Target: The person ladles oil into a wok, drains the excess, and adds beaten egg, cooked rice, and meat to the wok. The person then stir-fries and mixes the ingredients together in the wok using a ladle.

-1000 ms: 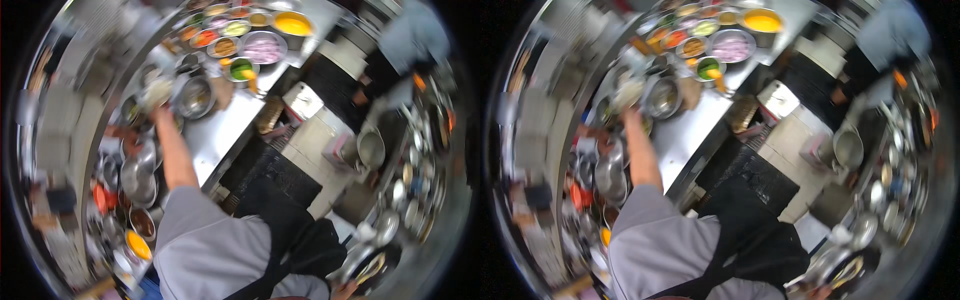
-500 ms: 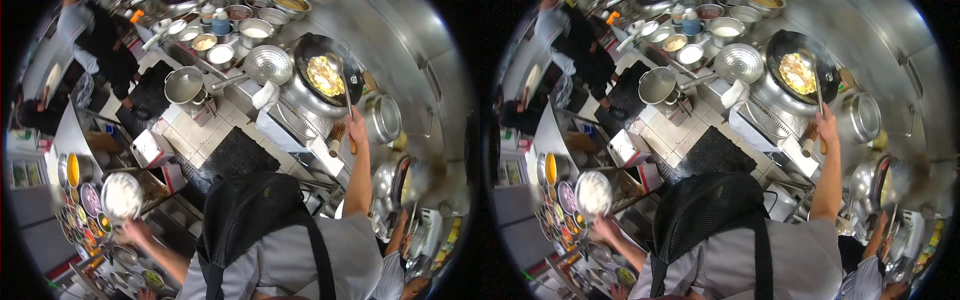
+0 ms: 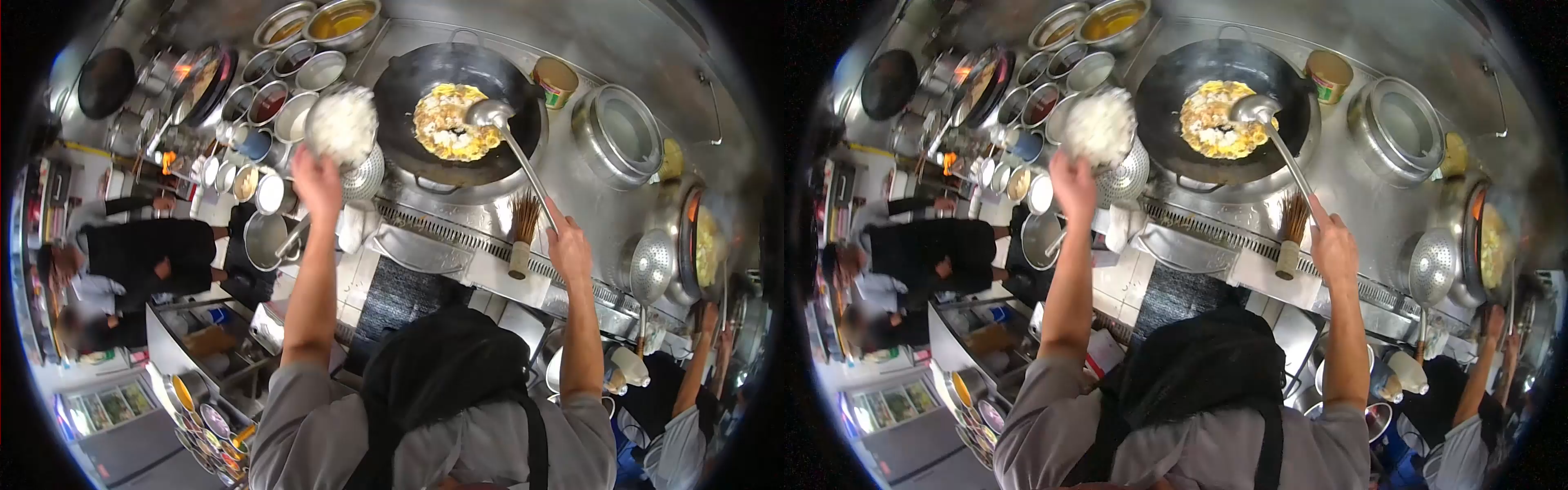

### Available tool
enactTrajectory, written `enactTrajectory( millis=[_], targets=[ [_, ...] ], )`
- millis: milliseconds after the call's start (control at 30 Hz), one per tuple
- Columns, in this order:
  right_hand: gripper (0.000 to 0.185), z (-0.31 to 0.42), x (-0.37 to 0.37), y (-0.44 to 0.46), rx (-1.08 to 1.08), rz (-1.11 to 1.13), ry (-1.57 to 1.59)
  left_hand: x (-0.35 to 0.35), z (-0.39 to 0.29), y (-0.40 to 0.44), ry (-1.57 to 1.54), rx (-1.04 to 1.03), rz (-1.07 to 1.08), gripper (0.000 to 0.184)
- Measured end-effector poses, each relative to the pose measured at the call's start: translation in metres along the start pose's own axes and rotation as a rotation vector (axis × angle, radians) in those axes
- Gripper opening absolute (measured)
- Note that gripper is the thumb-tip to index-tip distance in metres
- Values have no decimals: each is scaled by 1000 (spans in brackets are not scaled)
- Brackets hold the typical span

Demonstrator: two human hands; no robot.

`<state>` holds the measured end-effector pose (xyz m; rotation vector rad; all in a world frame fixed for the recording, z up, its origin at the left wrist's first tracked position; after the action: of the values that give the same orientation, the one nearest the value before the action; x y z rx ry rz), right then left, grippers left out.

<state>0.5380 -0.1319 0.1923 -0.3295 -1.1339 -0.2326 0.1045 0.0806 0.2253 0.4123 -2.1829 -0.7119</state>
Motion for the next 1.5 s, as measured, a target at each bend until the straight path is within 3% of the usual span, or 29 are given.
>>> enactTrajectory(
  millis=[133, 200, 233, 400, 433, 600, 633, 700, 733, 833, 867, 900, 967, 1033, 1133, 1167, 1200, 1300, 1367, 1433, 1500],
  targets=[
    [64, -36, -2, -4, -41, 6, -69, -141, -103, 29, -30, -363, 189, 11],
    [66, -44, -4, -7, -50, 29, -59, -238, -103, 3, 207, -419, 518, 14],
    [66, -46, -6, -9, -55, 42, -56, -277, -100, -16, 356, -561, 639, 13],
    [66, -71, -8, -10, -104, 77, 9, -314, -123, 12, 267, -546, 527, 15],
    [65, -73, -7, -11, -95, 62, 34, -303, -128, 25, 253, -506, 489, 14],
    [57, -48, 28, -4, -13, -57, 185, -213, -192, 34, 114, -811, 442, 8],
    [55, -38, 40, -4, 1, -67, 208, -191, -196, 45, 40, -773, 323, 10],
    [50, -19, 60, -7, 32, -85, 250, -149, -186, 71, -3, -620, 191, 13],
    [53, -14, 58, -10, 86, -108, 186, -129, -171, 79, -58, -437, 182, 12],
    [56, -8, 18, -14, 87, 43, 11, -82, -92, 74, -237, -118, 42, 12],
    [58, -13, -13, -4, 68, 217, -51, -69, -57, 62, -159, 56, 100, 13],
    [55, -12, -29, 8, 92, 229, -42, -52, -23, 42, -87, 230, 164, 14],
    [51, -6, -49, 29, 136, 256, -26, -9, 31, -11, -509, 561, 93, 16],
    [48, 9, -29, 40, 147, 278, 231, 50, 93, -79, -618, 756, -22, 17],
    [46, 46, -6, 27, 262, 104, 355, 169, 146, -197, -651, 941, -303, 26],
    [46, 61, 1, 19, 324, 11, 353, 208, 170, -244, -632, 961, -396, 25],
    [49, 66, -10, 16, 225, 24, 308, 246, 180, -288, -628, 1008, -492, 23],
    [52, 63, -61, 38, 142, 222, -155, 350, 194, -416, -652, 1057, -847, 22],
    [55, 51, -88, 77, 236, 343, 17, 394, 193, -489, -559, 1143, -1053, 21],
    [55, 76, -74, 66, 124, 526, 479, 449, 173, -573, -448, 1184, -1324, 19],
    [56, 96, -75, 65, 88, 504, 479, 470, 147, -613, -437, 1171, -1515, 17]
  ],
)
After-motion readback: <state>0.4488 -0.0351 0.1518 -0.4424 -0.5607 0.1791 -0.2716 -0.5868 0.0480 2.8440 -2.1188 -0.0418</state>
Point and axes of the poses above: each hand's wrist, its own y-axis towards the middle knuckle, its own x-axis out of the back of the hand, z = x × y, the point moved 8 cm from there along y, towards the middle knuckle, and after that the axes turned 3 degrees about z, right-handed, at the moved point
